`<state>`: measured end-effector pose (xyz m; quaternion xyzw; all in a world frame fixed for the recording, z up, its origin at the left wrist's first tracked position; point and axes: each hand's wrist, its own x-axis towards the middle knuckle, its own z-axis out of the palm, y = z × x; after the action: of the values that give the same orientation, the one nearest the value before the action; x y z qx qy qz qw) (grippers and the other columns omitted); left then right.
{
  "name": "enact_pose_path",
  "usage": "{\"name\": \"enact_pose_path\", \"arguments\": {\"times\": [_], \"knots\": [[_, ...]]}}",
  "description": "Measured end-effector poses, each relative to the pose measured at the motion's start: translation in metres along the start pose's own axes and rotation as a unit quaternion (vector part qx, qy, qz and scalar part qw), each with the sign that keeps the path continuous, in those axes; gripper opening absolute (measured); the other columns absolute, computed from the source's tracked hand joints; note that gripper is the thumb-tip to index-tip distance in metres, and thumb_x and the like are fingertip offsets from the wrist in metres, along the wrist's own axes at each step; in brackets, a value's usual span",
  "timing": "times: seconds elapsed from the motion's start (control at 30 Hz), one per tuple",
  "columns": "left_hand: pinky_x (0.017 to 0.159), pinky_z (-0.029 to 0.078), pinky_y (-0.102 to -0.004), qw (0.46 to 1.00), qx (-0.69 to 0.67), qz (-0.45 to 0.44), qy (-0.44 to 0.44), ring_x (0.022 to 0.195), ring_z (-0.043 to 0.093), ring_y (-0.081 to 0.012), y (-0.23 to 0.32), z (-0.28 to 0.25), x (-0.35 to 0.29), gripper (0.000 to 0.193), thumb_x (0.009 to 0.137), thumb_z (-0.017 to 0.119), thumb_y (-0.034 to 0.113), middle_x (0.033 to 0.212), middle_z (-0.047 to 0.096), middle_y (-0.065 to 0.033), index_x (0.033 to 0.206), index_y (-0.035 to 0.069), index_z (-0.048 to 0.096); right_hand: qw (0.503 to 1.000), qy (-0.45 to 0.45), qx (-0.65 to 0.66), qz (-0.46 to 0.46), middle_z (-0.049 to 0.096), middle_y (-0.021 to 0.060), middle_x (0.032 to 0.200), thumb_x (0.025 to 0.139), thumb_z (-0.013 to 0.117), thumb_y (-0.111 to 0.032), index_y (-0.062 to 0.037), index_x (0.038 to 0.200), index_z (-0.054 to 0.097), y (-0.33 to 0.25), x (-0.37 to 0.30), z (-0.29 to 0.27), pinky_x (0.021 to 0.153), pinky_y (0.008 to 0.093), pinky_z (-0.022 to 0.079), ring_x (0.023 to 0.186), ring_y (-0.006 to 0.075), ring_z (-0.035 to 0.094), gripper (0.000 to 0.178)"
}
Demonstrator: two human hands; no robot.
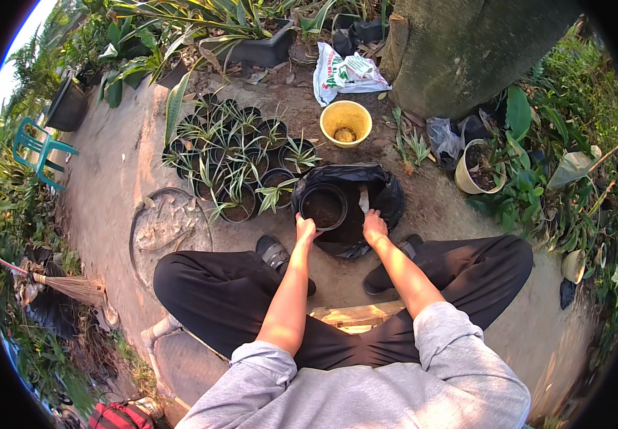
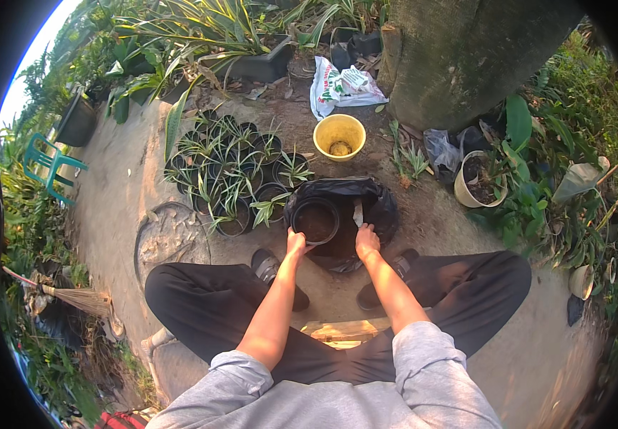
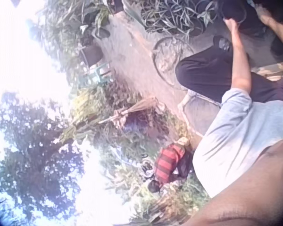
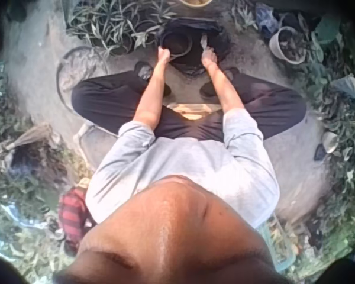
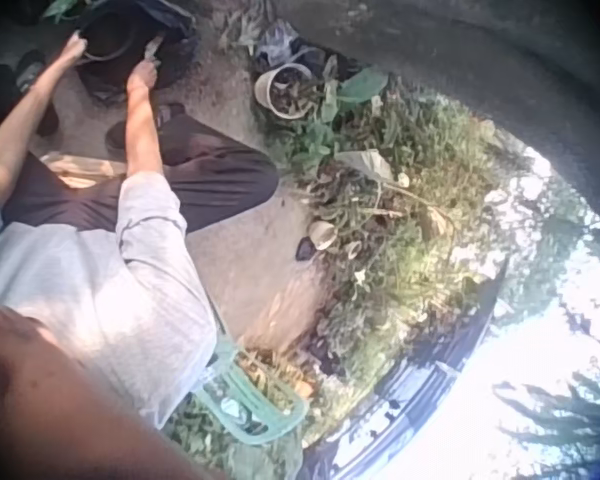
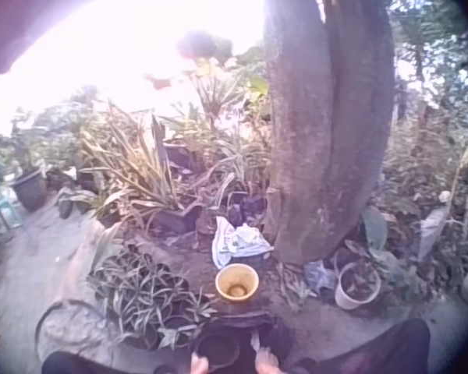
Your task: The person places a small plant into a black pot, fills the pot with soil from a bag using a wooden scoop, and then places the potted plant into a plastic seedling tray.
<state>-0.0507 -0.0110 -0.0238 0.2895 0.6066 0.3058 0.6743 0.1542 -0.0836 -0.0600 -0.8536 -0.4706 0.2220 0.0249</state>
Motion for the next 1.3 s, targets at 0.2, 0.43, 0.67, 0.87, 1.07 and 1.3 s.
{"name": "enact_pose_path", "arguments": {"times": [0.2, 0.43, 0.67, 0.87, 1.07, 1.3], "knots": [[0.087, 0.057, -0.0525, 1.0, 0.009, -0.01, -0.013, 0.12, 0.056, -0.0339, -0.002, 0.003, 0.006, 0.062, 0.083, 0.031, -0.003, 0.139, 0.047, -0.017, 0.144, 0.011, 0.028, 0.996, -0.047, 0.017, -0.076, 0.055, 0.0252, 0.119, 0.083, 0.074, -0.017, 0.0018, 0.116, 0.051, -0.003, -0.004, -0.005, 0.09, 0.0495, 0.053, 0.107, 0.0446, 0.061, 0.044], [0.092, 0.054, -0.056, 0.999, 0.006, -0.015, -0.044, 0.122, 0.054, -0.0348, -0.007, -0.005, 0.01, 0.064, 0.082, 0.032, -0.003, 0.142, 0.043, -0.0177, 0.144, 0.01, 0.025, 0.989, -0.111, 0.063, -0.074, 0.064, 0.0247, 0.113, 0.079, 0.078, -0.022, 0.0003, 0.111, 0.059, -0.009, -0.005, -0.021, 0.091, 0.0475, 0.05, 0.11, 0.0398, 0.061, 0.043], [0.09, 0.055, -0.0562, 0.998, 0.0, -0.025, -0.05, 0.123, 0.054, -0.0357, -0.004, -0.006, 0.009, 0.065, 0.08, 0.032, -0.004, 0.142, 0.042, -0.0173, 0.144, 0.01, 0.025, 0.972, -0.082, 0.116, -0.187, 0.069, 0.0209, 0.093, 0.076, 0.08, -0.023, -0.0003, 0.099, 0.063, 0.024, 0.006, -0.061, 0.077, 0.0424, 0.053, 0.091, 0.0343, 0.069, 0.036], [0.088, 0.056, -0.0556, 0.998, -0.003, -0.021, -0.058, 0.122, 0.055, -0.0349, -0.001, -0.002, 0.004, 0.064, 0.081, 0.033, -0.002, 0.14, 0.044, -0.0167, 0.143, 0.01, 0.025, 0.963, -0.141, 0.061, -0.221, 0.066, 0.0214, 0.101, 0.079, 0.077, -0.026, -0.0001, 0.099, 0.058, 0.02, -0.001, -0.139, 0.084, 0.0452, 0.051, 0.101, 0.0386, 0.064, 0.038], [0.088, 0.057, -0.0554, 0.997, 0.004, -0.027, -0.073, 0.12, 0.056, -0.0343, 0.005, 0.0, -0.001, 0.062, 0.081, 0.034, 0.0, 0.139, 0.045, -0.0166, 0.142, 0.01, 0.025, 0.952, -0.05, 0.018, -0.301, 0.064, 0.0181, 0.1, 0.078, 0.079, -0.027, -0.0019, 0.099, 0.058, 0.004, -0.021, -0.157, 0.082, 0.0458, 0.05, 0.098, 0.0378, 0.064, 0.039], [0.087, 0.057, -0.0561, 0.994, 0.006, -0.031, -0.101, 0.119, 0.056, -0.0365, 0.0, 0.001, -0.001, 0.062, 0.083, 0.034, 0.0, 0.139, 0.044, -0.0176, 0.143, 0.01, 0.024, 0.934, 0.06, -0.102, -0.337, 0.058, 0.0186, 0.099, 0.075, 0.073, -0.017, -0.0023, 0.102, 0.054, -0.007, -0.036, -0.148, 0.074, 0.0492, 0.054, 0.086, 0.0391, 0.066, 0.036]]}}
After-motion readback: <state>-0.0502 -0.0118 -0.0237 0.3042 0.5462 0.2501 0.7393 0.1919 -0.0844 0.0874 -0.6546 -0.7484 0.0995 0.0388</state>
